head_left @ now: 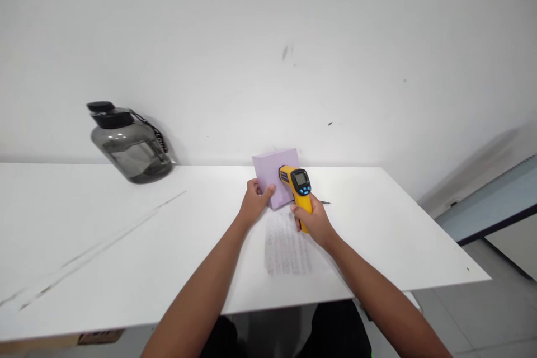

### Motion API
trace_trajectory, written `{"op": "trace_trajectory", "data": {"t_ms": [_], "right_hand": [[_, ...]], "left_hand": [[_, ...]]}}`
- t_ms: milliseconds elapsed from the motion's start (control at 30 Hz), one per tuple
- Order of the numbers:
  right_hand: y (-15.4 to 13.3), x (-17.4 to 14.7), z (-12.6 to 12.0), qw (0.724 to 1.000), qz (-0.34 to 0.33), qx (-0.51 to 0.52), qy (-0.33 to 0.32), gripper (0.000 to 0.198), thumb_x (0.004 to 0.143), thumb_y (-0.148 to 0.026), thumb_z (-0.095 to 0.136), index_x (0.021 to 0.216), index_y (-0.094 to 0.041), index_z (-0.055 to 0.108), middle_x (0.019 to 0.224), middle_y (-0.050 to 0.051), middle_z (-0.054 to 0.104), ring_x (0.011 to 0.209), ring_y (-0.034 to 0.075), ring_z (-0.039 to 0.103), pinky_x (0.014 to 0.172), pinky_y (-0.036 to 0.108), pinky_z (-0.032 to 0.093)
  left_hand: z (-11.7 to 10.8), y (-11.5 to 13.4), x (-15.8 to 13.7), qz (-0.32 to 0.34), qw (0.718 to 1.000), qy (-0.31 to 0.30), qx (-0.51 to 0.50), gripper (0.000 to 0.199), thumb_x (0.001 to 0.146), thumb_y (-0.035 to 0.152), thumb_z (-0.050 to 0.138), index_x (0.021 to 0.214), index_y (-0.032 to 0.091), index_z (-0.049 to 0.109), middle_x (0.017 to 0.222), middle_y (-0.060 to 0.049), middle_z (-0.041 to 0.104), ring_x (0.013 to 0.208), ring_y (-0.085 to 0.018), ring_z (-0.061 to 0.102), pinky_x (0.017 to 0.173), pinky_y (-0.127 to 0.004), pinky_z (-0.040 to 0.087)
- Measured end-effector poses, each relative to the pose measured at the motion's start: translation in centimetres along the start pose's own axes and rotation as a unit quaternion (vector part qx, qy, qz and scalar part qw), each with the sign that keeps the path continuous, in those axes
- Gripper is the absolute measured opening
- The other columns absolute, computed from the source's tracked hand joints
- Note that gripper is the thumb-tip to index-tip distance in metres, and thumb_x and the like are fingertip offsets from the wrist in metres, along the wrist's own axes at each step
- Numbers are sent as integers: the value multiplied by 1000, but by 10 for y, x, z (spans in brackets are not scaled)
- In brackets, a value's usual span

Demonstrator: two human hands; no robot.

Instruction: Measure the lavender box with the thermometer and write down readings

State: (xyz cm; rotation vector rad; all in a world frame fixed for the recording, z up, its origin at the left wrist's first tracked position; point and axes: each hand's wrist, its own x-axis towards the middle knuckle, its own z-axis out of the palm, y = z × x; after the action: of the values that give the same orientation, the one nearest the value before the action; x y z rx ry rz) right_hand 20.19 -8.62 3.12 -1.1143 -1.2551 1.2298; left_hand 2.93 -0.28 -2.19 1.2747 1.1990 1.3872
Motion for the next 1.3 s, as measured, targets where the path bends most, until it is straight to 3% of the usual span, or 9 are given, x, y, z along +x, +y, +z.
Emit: {"op": "trace_trajectory", "data": {"t_ms": [300, 567, 700, 867, 1067, 1300], "right_hand": [[0, 4, -5, 1000, 2, -6, -6, 30, 75, -38, 69, 89, -23, 48, 50, -12, 48, 40, 10, 47, 43, 24, 42], [0, 4, -8, 999, -10, -31, -26, 28, 79, -41, 67, 92, -22, 51, 59, -10, 51, 45, 10, 48, 46, 25, 43], [4, 0, -2, 993, -63, -96, 39, 31, 81, -42, 66, 103, -22, 56, 76, -3, 58, 59, 14, 55, 55, 29, 49], [9, -3, 1, 960, -160, -185, 138, 46, 85, -37, 61, 128, -24, 53, 96, 4, 65, 81, 20, 61, 73, 35, 54], [19, 4, 0, 948, -183, -201, 167, 44, 87, -36, 58, 130, -26, 54, 96, 5, 66, 82, 22, 61, 78, 38, 55], [28, 9, 2, 953, -162, -193, 167, 52, 86, -37, 59, 136, -24, 50, 102, 7, 67, 85, 23, 63, 80, 38, 55]], "left_hand": [[0, -2, 1, 12, 1000, -19, 3, 60, 78, 56, 72, 118, 18, 47, 115, -12, 66, 103, -22, 65, 91, -39, 51], [0, -3, 3, 4, 1000, -29, -6, 63, 77, 59, 71, 119, 19, 46, 104, -8, 66, 93, -20, 64, 81, -35, 51], [0, -6, 5, -1, 1000, -13, 4, 62, 78, 60, 71, 118, 19, 46, 105, -8, 65, 93, -19, 63, 81, -35, 51], [0, -5, 5, 2, 1000, -3, 14, 63, 77, 63, 71, 116, 20, 47, 104, -8, 65, 91, -19, 63, 81, -36, 51], [-1, -5, 6, 4, 1000, -4, 12, 65, 74, 64, 73, 114, 19, 48, 102, -6, 62, 91, -19, 61, 79, -34, 49], [-2, -8, 8, 1, 1000, -3, 13, 69, 73, 66, 73, 115, 19, 47, 102, -7, 63, 91, -20, 61, 79, -35, 50]]}}
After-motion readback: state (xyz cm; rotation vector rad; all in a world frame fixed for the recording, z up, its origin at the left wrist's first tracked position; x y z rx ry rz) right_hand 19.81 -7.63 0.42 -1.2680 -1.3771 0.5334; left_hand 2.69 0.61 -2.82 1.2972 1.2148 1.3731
